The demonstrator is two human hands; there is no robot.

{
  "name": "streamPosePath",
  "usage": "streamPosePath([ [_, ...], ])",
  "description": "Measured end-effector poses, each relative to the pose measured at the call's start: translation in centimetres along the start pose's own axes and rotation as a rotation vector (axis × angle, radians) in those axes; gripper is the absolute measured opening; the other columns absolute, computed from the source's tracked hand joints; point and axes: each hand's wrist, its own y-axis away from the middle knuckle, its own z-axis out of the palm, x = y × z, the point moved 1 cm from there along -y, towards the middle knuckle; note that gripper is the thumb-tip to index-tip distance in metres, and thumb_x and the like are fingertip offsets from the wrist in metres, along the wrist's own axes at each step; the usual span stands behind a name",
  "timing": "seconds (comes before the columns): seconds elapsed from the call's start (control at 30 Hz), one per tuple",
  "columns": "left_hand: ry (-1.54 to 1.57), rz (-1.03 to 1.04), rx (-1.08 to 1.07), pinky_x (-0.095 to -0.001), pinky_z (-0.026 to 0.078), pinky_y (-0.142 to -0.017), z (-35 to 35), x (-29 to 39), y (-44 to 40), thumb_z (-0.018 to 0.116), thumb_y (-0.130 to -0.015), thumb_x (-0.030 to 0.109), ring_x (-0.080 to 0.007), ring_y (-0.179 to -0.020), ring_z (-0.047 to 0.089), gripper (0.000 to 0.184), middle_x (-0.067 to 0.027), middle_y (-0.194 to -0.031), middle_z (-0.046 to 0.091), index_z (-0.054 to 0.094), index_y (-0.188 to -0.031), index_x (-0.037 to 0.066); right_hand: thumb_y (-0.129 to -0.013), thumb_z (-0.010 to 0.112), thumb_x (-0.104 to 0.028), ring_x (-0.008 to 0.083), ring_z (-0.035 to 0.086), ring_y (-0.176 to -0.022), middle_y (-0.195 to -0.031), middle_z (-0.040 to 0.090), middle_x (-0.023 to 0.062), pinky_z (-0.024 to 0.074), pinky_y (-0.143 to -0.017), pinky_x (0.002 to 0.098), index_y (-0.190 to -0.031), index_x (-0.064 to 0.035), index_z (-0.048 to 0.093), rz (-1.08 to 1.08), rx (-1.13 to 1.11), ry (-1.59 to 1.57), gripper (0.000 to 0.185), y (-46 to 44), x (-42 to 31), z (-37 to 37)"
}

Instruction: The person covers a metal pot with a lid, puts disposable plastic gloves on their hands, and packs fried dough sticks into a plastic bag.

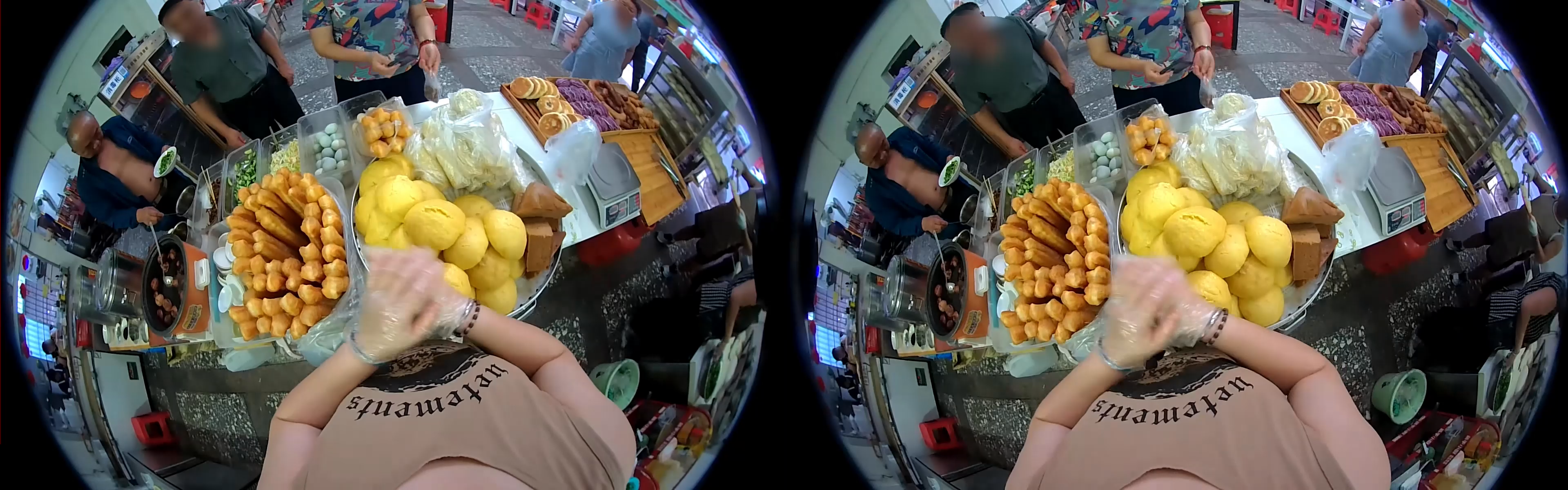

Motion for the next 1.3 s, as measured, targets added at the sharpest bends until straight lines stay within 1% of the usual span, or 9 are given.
streamPosePath([
  [0.13,0.289,-0.333,0.226,-0.0461,0.029,-0.108,-0.5,-2.3,0.4,0.062,-0.082,0.024,-0.0318,-0.134,0.031,0.065,-0.0152,-0.146,0.030,0.035,-0.138,0.005,-0.089,0.061,-0.027,0.0241,0.021,-0.139,-0.150,0.021,0.0165,0.0151,-0.113,0.0363,-0.144,0.0018,0.021,0.013,0.242,-0.015,0.074,-0.3,-4.0,0.4],
  [0.2,0.999,-0.620,0.357,-0.0482,0.021,-0.110,0.2,-3.2,0.5,0.063,-0.078,0.056,-0.0309,-0.139,0.018,0.098,-0.0129,-0.153,0.013,0.014,-0.147,0.008,-0.090,0.059,-0.036,0.0252,0.016,-0.141,-0.151,0.019,0.0169,0.0142,-0.113,0.0368,-0.145,0.0013,0.015,-0.209,0.171,0.071,0.080,-0.5,-4.2,0.5],
  [0.3,1.235,-0.526,0.065,-0.0454,0.022,-0.111,1.1,-3.6,0.8,0.066,-0.081,0.044,-0.0273,-0.142,0.012,0.095,-0.0090,-0.154,0.008,0.009,-0.148,0.010,-0.089,0.057,-0.043,0.0270,0.012,-0.141,-0.152,0.015,0.0174,0.0125,-0.113,0.0382,-0.146,0.0009,0.014,-0.276,0.059,0.244,0.084,-1.0,-4.2,0.8],
  [0.63,1.184,-0.512,-0.005,-0.0519,0.025,-0.108,2.1,-3.1,1.2,0.060,-0.082,0.055,-0.0310,-0.141,0.010,0.100,-0.0071,-0.155,0.001,-0.006,-0.149,0.021,-0.085,0.060,-0.045,0.0289,0.012,-0.141,-0.154,0.004,0.0185,0.0221,-0.109,0.0436,-0.148,-0.0105,0.015,-0.177,-0.132,0.440,0.085,-1.1,-4.2,2.6],
  [0.8,0.954,-0.368,-0.205,-0.0527,0.028,-0.107,2.4,-4.5,2.6,0.057,-0.085,0.050,-0.0351,-0.140,0.014,0.071,-0.0082,-0.155,0.002,0.032,-0.144,0.020,-0.085,0.054,-0.056,0.0369,0.007,-0.141,-0.152,0.008,0.0227,0.0122,-0.111,0.0489,-0.146,-0.0094,0.024,-0.125,-0.260,0.380,0.083,-0.8,-4.3,2.5],
  [0.87,1.117,-0.304,-0.195,-0.0507,0.030,-0.107,2.8,-4.3,2.5,0.055,-0.087,0.049,-0.0321,-0.139,0.020,0.056,-0.0110,-0.154,0.010,0.050,-0.132,0.016,-0.085,0.062,-0.033,0.0368,0.017,-0.138,-0.151,0.014,0.0202,0.0223,-0.108,0.0448,-0.145,-0.0161,0.031,-0.099,-0.355,0.395,0.069,-0.5,-4.5,2.2],
  [1.03,0.921,-0.094,-0.342,-0.0459,0.035,-0.104,1.8,-4.8,2.4,0.058,-0.088,0.040,-0.0321,-0.136,0.028,0.057,-0.0147,-0.150,0.024,0.044,-0.136,0.013,-0.084,0.064,-0.033,0.0344,0.010,-0.140,-0.151,0.014,0.0195,0.0211,-0.109,0.0431,-0.147,-0.0175,0.027,-0.138,-0.317,0.083,0.074,0.1,-2.9,3.4],
  [1.13,1.238,-0.568,-0.453,-0.0400,0.035,-0.104,1.0,-4.2,3.7,0.066,-0.083,0.019,-0.0322,-0.129,0.039,0.087,-0.0189,-0.150,0.021,0.009,-0.148,0.009,-0.083,0.065,-0.035,0.0357,0.010,-0.140,-0.151,0.016,0.0199,0.0246,-0.108,0.0419,-0.149,-0.0169,0.019,0.127,-0.315,0.309,0.082,0.1,-4.6,3.2],
  [1.3,0.858,-0.840,-0.077,-0.0431,0.041,-0.098,-2.6,-3.1,1.8,0.064,-0.083,0.042,-0.0300,-0.126,0.041,0.087,-0.0139,-0.145,0.028,0.014,-0.147,0.011,-0.085,0.065,-0.036,0.0288,0.030,-0.133,-0.144,0.026,0.0221,0.0324,-0.104,0.0388,-0.141,-0.0062,0.035,-0.128,-0.076,0.452,0.070,-0.2,-5.6,1.6],
])
